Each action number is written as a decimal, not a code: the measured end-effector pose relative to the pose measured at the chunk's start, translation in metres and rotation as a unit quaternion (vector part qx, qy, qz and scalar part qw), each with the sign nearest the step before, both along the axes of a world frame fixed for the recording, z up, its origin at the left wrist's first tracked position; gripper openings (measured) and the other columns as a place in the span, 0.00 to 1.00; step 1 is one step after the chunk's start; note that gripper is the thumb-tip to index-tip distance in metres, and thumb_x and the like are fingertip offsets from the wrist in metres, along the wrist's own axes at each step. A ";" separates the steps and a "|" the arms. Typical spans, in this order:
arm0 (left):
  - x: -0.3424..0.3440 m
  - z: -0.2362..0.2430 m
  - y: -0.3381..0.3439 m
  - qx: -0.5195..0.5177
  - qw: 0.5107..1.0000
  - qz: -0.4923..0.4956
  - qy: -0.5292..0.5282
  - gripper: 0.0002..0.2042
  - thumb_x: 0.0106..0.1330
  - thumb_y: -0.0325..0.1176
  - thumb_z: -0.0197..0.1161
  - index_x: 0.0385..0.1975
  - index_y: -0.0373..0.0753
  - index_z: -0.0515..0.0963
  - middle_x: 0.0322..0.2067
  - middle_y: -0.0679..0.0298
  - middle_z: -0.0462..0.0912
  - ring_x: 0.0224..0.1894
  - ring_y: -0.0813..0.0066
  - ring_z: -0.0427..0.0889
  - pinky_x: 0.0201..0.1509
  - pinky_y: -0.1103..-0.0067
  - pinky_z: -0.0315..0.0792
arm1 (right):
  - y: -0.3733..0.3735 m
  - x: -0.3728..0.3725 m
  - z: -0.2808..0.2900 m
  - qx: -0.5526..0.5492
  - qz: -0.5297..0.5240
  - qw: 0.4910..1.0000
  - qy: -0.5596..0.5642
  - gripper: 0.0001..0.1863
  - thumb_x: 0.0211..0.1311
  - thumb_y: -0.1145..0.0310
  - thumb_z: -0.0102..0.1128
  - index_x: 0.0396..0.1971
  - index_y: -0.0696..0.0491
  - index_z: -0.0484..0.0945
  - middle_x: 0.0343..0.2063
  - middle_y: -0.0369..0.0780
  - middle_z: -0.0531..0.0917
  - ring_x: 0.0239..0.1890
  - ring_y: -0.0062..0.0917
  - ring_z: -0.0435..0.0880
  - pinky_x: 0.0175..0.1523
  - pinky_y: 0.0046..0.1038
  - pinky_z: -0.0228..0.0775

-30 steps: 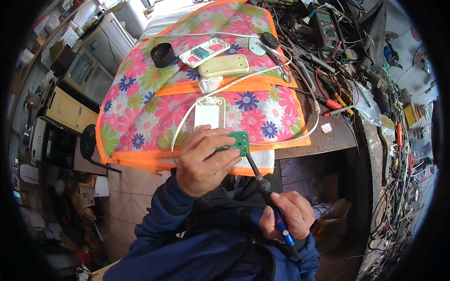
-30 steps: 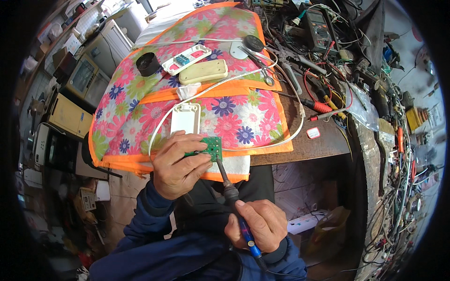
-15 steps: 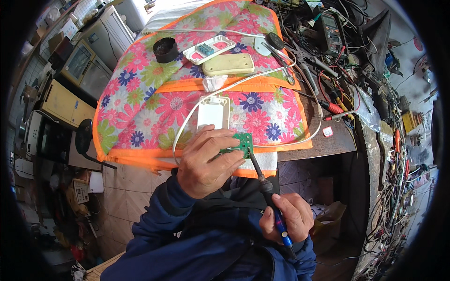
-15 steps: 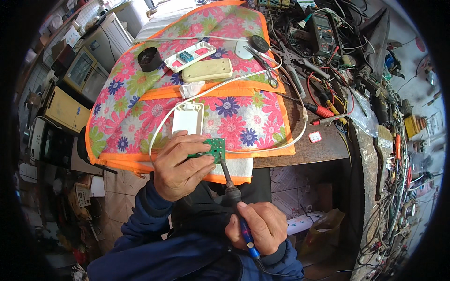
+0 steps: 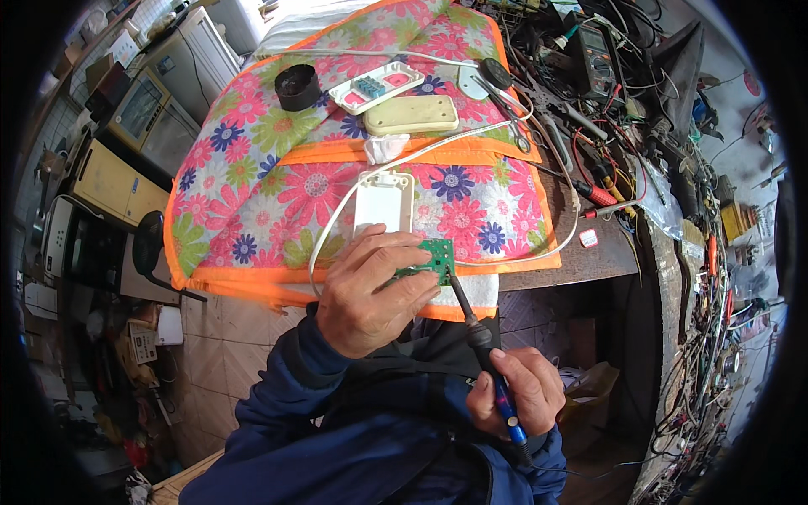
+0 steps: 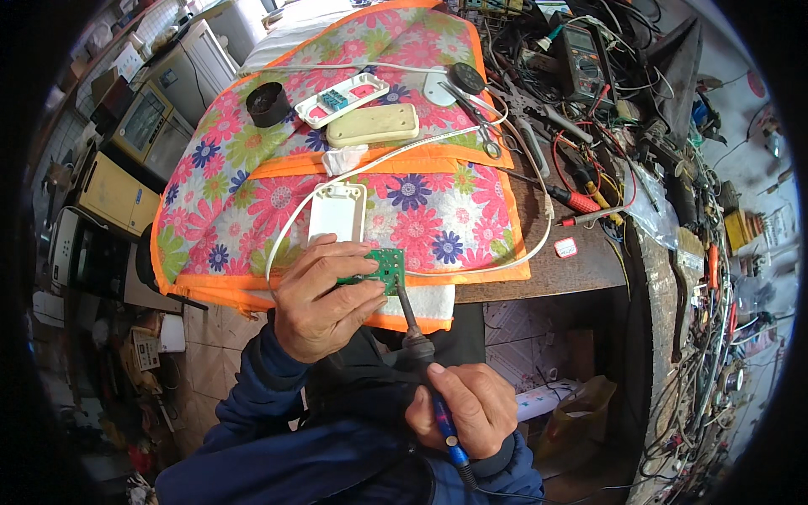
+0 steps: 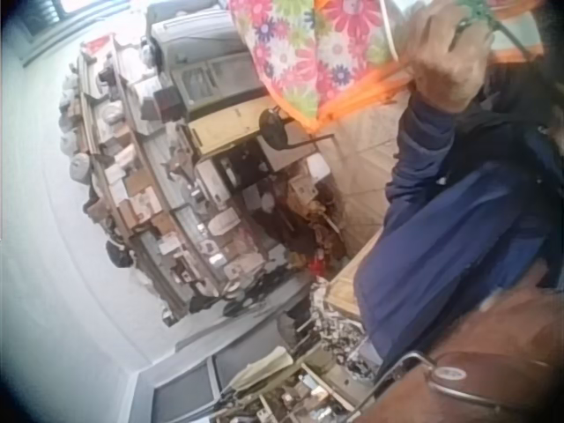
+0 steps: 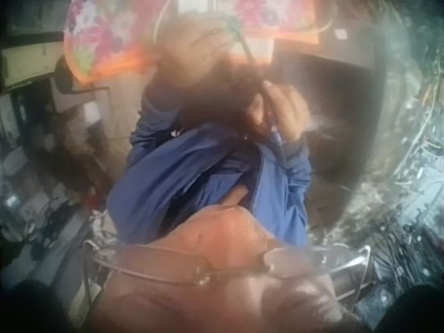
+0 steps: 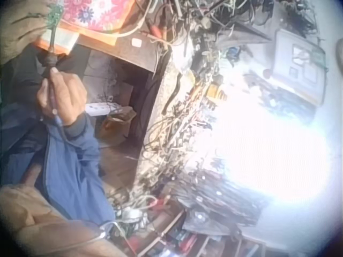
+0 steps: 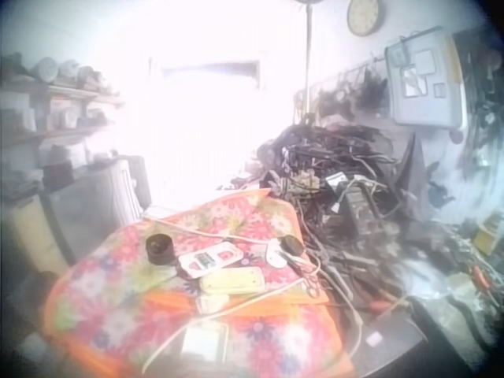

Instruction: The person repairs a small electronic device by stripping wires with pliers, inserting them into a circuit board, and soldering the connections. The person uses a soldering iron and pliers to complete the task.

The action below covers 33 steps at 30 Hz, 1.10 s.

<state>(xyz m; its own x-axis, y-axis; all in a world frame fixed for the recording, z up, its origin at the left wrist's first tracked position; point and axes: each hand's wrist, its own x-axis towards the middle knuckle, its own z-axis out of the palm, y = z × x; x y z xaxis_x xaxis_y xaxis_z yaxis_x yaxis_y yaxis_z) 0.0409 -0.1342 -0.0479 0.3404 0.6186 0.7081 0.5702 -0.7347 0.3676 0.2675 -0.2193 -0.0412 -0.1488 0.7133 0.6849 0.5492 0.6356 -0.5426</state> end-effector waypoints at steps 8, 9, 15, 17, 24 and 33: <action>-0.001 -0.001 0.000 0.001 1.000 -0.001 0.001 0.13 0.49 0.25 0.81 0.35 0.41 0.87 0.42 0.60 0.86 0.50 0.56 0.87 0.59 0.59 0.77 | 0.002 0.001 0.001 0.024 -0.023 0.999 -0.001 0.17 0.51 0.75 0.66 0.43 0.63 0.82 0.23 0.45 0.81 0.20 0.32 0.80 0.26 0.27 0.71; -0.001 -0.001 0.000 0.002 1.000 -0.001 0.003 0.13 0.49 0.25 0.81 0.35 0.41 0.87 0.42 0.60 0.86 0.50 0.56 0.87 0.59 0.59 0.77 | 0.002 0.001 0.000 0.029 -0.024 0.999 0.008 0.17 0.52 0.75 0.65 0.43 0.64 0.82 0.22 0.45 0.80 0.20 0.31 0.80 0.26 0.27 0.71; -0.001 0.000 0.000 0.001 1.000 -0.001 0.007 0.13 0.50 0.26 0.81 0.35 0.41 0.87 0.42 0.60 0.87 0.50 0.56 0.87 0.59 0.58 0.77 | 0.003 0.004 -0.004 0.024 -0.003 0.999 0.037 0.17 0.51 0.75 0.66 0.41 0.66 0.82 0.22 0.46 0.80 0.19 0.30 0.79 0.25 0.26 0.70; -0.001 0.000 -0.001 -0.002 1.000 -0.001 0.007 0.13 0.50 0.26 0.81 0.36 0.41 0.87 0.42 0.60 0.87 0.50 0.57 0.87 0.59 0.58 0.77 | 0.004 0.004 -0.004 0.022 0.006 0.999 0.038 0.17 0.50 0.75 0.66 0.41 0.66 0.82 0.22 0.46 0.80 0.19 0.31 0.79 0.25 0.26 0.70; -0.001 -0.001 -0.001 -0.002 1.000 -0.003 0.001 0.13 0.50 0.26 0.81 0.36 0.41 0.87 0.42 0.60 0.87 0.50 0.56 0.87 0.60 0.58 0.76 | 0.005 0.002 -0.001 0.020 0.000 0.999 0.029 0.17 0.50 0.74 0.65 0.40 0.65 0.82 0.21 0.46 0.80 0.19 0.30 0.80 0.26 0.26 0.71; -0.001 -0.002 0.000 0.001 1.000 -0.004 0.001 0.13 0.50 0.26 0.80 0.36 0.40 0.87 0.42 0.61 0.86 0.51 0.57 0.86 0.59 0.59 0.76 | 0.004 0.001 0.001 0.010 -0.013 1.000 0.025 0.16 0.51 0.74 0.66 0.41 0.64 0.82 0.20 0.45 0.80 0.19 0.30 0.80 0.26 0.26 0.70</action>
